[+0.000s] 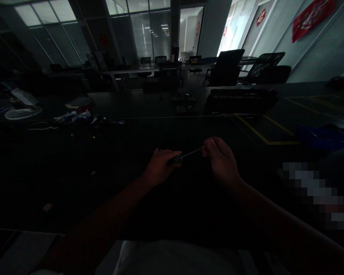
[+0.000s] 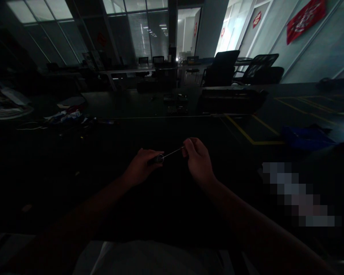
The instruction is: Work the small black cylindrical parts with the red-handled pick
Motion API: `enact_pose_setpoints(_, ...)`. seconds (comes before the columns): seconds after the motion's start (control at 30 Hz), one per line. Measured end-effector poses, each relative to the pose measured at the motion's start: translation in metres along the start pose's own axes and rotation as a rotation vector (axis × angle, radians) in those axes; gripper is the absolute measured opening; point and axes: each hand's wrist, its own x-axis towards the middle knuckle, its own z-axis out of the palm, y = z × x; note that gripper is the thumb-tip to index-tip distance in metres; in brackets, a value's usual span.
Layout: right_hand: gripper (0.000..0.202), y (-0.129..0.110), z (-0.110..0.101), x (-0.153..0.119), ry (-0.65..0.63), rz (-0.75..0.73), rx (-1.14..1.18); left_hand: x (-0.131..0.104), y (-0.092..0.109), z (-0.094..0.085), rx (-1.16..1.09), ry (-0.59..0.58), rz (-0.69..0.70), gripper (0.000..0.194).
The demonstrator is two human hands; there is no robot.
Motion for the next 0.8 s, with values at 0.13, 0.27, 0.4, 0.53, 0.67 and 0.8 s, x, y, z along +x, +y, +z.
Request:
enact_pose_setpoints(0.13,0.024,-0.005,-0.001,-0.005,-0.032,-0.145,-0.125,-0.001,0.003,0.000,-0.003,0.006,-0.015,0.043)
enact_pose_setpoints(0.27,0.018,-0.005,-0.001,-0.011,-0.083,-0.250,-0.212,-0.001,0.006,-0.001,0.004,-0.003,-0.028,0.045)
enact_pose_setpoints(0.4,0.014,-0.007,-0.002,-0.016,-0.087,-0.329,-0.280,-0.002,0.007,-0.001,0.010,-0.023,-0.035,0.047)
enact_pose_setpoints(0.53,0.012,-0.012,-0.002,-0.018,-0.097,-0.379,-0.319,-0.001,0.007,0.000,0.031,-0.039,-0.034,0.048)
enact_pose_setpoints(0.67,0.012,-0.014,-0.001,-0.018,-0.094,-0.402,-0.357,-0.001,0.008,-0.001,0.038,-0.057,-0.042,0.049)
enact_pose_setpoints(0.8,0.011,-0.014,-0.002,-0.019,-0.115,-0.437,-0.378,0.000,0.008,0.000,0.053,-0.075,-0.033,0.050)
